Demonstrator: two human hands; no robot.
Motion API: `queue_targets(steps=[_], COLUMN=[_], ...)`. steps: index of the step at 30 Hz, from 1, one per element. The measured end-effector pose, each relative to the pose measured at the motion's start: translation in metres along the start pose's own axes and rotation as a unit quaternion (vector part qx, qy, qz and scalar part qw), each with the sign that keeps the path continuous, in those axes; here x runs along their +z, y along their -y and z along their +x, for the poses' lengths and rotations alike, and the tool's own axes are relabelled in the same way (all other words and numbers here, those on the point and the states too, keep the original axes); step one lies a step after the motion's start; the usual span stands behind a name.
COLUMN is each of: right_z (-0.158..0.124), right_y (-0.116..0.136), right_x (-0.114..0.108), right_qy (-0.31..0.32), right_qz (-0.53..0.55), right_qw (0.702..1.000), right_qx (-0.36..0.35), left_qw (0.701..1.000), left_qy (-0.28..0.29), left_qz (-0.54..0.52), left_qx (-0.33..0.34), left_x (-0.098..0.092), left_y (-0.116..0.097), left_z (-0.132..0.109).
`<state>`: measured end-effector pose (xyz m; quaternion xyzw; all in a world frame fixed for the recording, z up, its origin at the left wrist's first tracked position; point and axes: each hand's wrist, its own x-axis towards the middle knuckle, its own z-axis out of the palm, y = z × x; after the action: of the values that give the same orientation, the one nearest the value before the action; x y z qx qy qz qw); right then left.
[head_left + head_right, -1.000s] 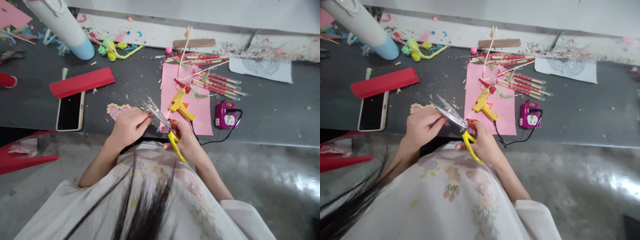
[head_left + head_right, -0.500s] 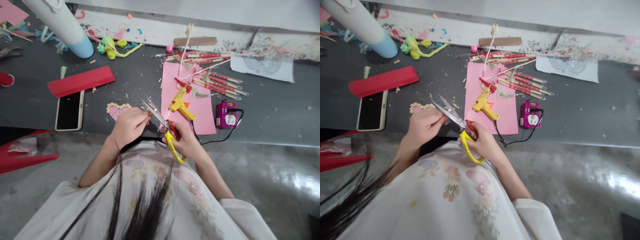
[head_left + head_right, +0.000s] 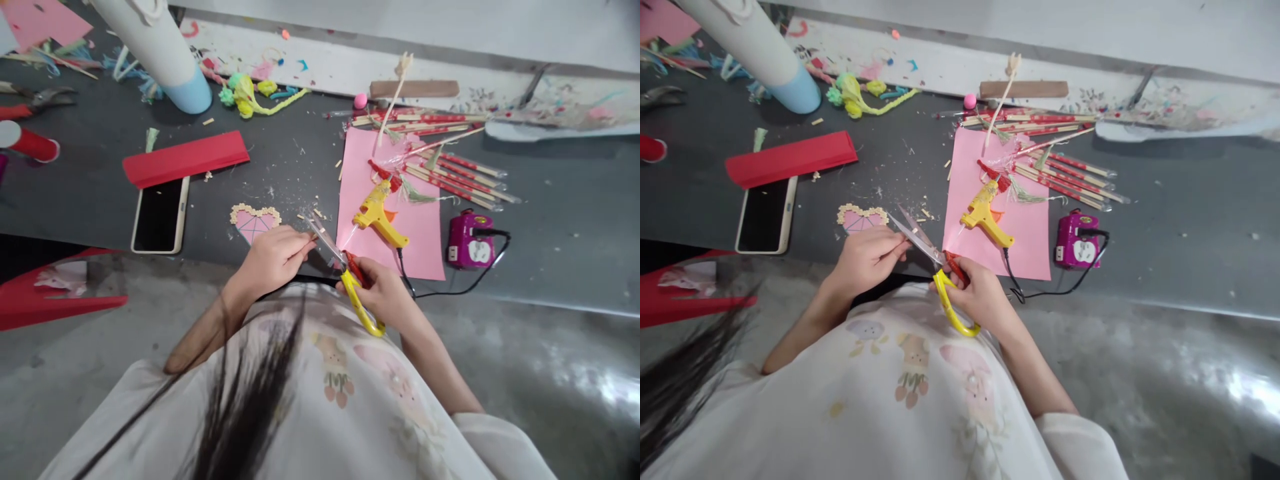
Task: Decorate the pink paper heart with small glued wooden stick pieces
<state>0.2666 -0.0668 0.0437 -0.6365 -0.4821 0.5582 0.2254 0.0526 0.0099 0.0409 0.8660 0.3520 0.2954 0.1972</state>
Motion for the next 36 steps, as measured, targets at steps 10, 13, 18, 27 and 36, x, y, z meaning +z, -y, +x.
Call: queue_targets(steps=[10,13,18,27,36], right_z=[0.001,0.001,0.002,0.002,0.000], right_y=[0.003,0.003,0.000,0.009,0.016], right_x=[0.004,0.006,0.010,0.010,0.007], right_qy=[0.002,-0.006,-0.012,0.017,0.029], right_qz=[-0.020,-0.058,-0.056,-0.084,-0.091], right_qw=[1.000,0.998,0.998,0.996,0.995], right_qx=[-0.014,-0.019,-0.027,-0.031,-0.034], left_qw=[0.999,0.999,0.998,0.997,0.998], left_qy=[-0.013,-0.026,-0.057,-0.068,-0.050], left_qz=[-0.006,0.014,0.031,0.005,-0.026], left_qx=[-0.034,-0.034,-0.017,0.030,0.040], left_x=[0.001,0.002,0.002,-0.005,-0.010], left_y=[0.003,0.004,0.004,0.004,0.009], left_z=[-0.009,-0.012,-0.012,-0.012,-0.013])
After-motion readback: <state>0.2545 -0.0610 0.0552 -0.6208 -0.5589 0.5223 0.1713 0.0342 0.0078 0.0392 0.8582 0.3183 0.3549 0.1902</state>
